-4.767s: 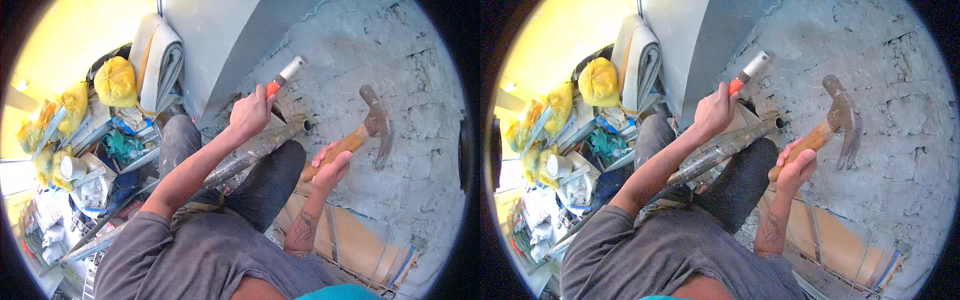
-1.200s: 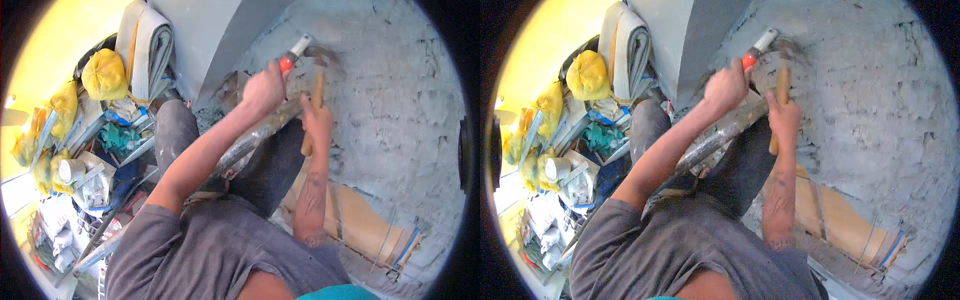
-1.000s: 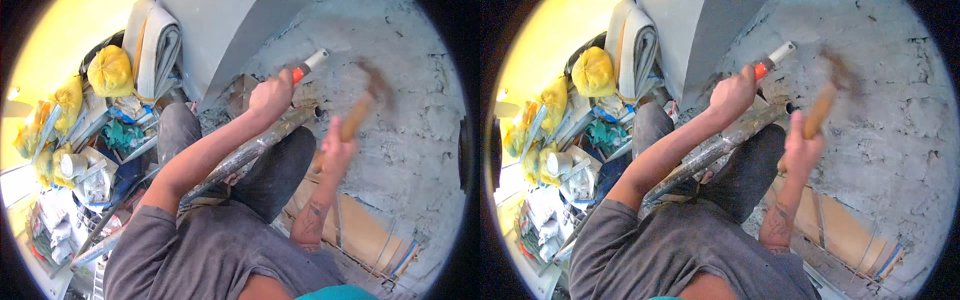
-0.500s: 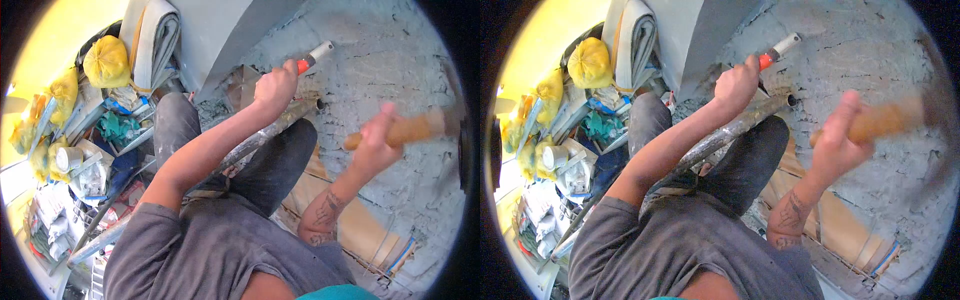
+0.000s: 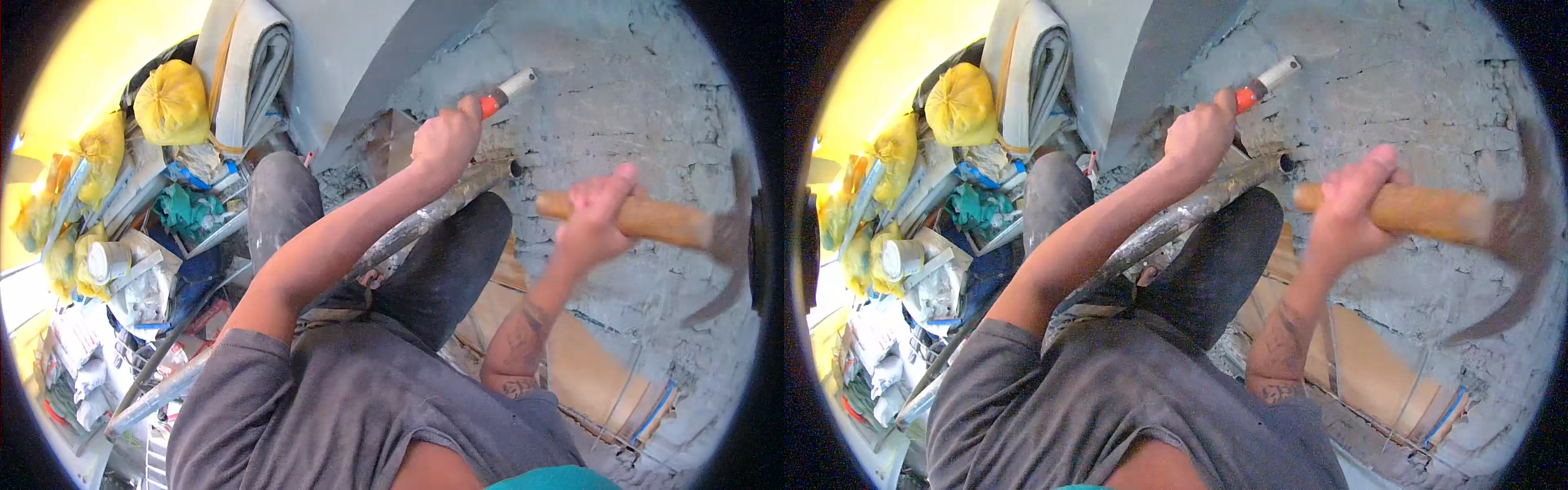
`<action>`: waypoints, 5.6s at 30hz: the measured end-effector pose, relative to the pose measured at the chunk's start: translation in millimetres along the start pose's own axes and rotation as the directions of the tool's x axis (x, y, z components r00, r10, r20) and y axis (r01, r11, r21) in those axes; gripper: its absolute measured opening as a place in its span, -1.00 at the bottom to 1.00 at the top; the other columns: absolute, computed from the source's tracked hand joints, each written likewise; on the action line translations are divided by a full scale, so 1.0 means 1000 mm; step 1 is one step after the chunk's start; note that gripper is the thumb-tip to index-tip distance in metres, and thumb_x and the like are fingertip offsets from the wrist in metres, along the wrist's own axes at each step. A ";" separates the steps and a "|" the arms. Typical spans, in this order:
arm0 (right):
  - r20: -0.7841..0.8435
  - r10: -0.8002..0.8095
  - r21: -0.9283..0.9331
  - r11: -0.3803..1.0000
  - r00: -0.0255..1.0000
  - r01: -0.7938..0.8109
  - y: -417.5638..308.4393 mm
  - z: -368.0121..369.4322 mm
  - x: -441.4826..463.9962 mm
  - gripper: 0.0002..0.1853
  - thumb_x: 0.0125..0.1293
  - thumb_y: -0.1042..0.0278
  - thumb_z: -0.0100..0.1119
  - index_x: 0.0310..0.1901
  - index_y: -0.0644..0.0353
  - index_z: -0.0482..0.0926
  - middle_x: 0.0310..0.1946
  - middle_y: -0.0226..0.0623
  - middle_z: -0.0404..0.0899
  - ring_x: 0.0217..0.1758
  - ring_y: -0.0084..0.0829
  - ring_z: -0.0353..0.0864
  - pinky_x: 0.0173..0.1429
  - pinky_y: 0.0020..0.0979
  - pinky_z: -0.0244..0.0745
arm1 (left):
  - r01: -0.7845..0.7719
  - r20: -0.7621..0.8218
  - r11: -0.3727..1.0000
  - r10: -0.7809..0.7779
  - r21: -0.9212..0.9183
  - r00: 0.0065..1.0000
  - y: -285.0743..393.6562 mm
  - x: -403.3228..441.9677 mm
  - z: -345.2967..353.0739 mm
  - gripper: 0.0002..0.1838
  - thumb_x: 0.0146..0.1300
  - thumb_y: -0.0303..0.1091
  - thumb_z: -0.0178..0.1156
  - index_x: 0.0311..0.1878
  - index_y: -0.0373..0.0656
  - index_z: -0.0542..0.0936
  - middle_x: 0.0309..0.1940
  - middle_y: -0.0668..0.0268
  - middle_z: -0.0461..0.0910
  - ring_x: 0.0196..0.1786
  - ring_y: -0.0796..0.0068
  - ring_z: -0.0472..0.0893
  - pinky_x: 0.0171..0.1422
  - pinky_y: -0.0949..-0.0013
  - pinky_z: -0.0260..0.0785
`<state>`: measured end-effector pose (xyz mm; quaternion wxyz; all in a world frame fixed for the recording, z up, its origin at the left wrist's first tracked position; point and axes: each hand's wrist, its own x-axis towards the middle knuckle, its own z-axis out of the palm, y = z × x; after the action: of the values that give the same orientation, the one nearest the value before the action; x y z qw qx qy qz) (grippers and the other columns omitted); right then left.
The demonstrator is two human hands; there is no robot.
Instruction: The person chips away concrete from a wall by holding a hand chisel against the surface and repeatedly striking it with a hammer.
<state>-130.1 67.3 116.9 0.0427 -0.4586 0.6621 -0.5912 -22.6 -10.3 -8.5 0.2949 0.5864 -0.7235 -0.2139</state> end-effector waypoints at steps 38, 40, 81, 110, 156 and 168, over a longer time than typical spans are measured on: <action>0.246 0.205 0.376 0.881 0.948 -0.288 0.065 -0.017 -0.030 -0.29 0.28 -0.57 -0.19 -0.32 0.08 0.33 -0.65 -0.45 0.29 -0.68 -0.58 0.26 -0.60 -0.52 0.22 | 0.000 0.084 0.977 0.019 -0.215 0.996 -0.010 -0.017 0.012 -0.63 0.46 -0.07 -0.02 -0.09 -0.26 0.31 -0.45 -0.09 0.62 -0.41 -0.16 0.65 -0.39 -0.10 0.48; 0.255 0.182 0.318 0.912 0.950 -0.260 0.105 -0.001 -0.036 -0.29 0.31 -0.54 -0.20 -0.36 0.11 0.36 -0.66 -0.46 0.29 -0.70 -0.60 0.26 -0.62 -0.53 0.21 | -0.013 0.070 0.976 0.029 -0.219 0.997 -0.007 -0.016 0.016 -0.62 0.46 -0.06 -0.02 -0.10 -0.25 0.31 -0.45 -0.09 0.62 -0.41 -0.16 0.65 -0.39 -0.10 0.48; 0.246 -0.067 0.318 0.948 0.967 -0.015 0.107 0.005 -0.009 -0.27 0.31 -0.57 -0.25 -0.43 0.07 0.39 -0.69 -0.51 0.29 -0.69 -0.62 0.27 -0.63 -0.52 0.17 | 0.132 0.104 0.968 -0.112 -0.212 0.988 0.010 -0.005 0.011 -0.58 0.44 -0.01 -0.02 -0.11 -0.27 0.35 -0.48 -0.10 0.63 -0.36 -0.16 0.66 -0.31 -0.12 0.50; 0.375 0.040 0.043 0.997 0.926 -0.061 0.137 0.004 -0.022 -0.30 0.28 -0.47 -0.01 -0.50 0.16 0.38 -0.67 -0.40 0.38 -0.60 -0.51 0.37 -0.52 -0.45 0.29 | 0.006 0.095 0.987 0.009 -0.158 0.995 -0.018 -0.001 0.022 -0.59 0.45 -0.02 -0.04 -0.09 -0.27 0.32 -0.49 -0.16 0.61 -0.38 -0.22 0.64 -0.32 -0.17 0.47; 0.442 0.451 -0.199 0.892 0.776 -0.405 0.104 0.002 -0.023 -0.28 0.35 -0.48 -0.16 -0.66 0.06 0.30 -0.76 -0.54 0.24 -0.74 -0.60 0.22 -0.61 -0.49 0.15 | 0.078 0.140 0.967 -0.045 -0.241 0.989 -0.011 0.004 0.017 -0.51 0.45 0.02 -0.06 -0.07 -0.35 0.42 -0.34 -0.24 0.62 -0.22 -0.30 0.62 -0.10 -0.18 0.45; 0.231 0.004 0.286 0.955 0.973 -0.072 0.112 0.001 -0.019 -0.24 0.32 -0.51 -0.18 -0.50 0.21 0.37 -0.69 -0.31 0.35 -0.56 -0.39 0.42 -0.46 -0.34 0.30 | 0.137 0.121 0.951 -0.107 -0.278 0.987 0.000 0.001 0.009 -0.49 0.46 0.01 -0.07 -0.12 -0.39 0.46 -0.32 -0.29 0.60 -0.15 -0.34 0.60 -0.05 -0.16 0.45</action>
<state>-180.8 65.2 15.7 0.1973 -0.4992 0.5666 -0.6252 -28.6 -11.8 -14.6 0.3244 0.5693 -0.6618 -0.3643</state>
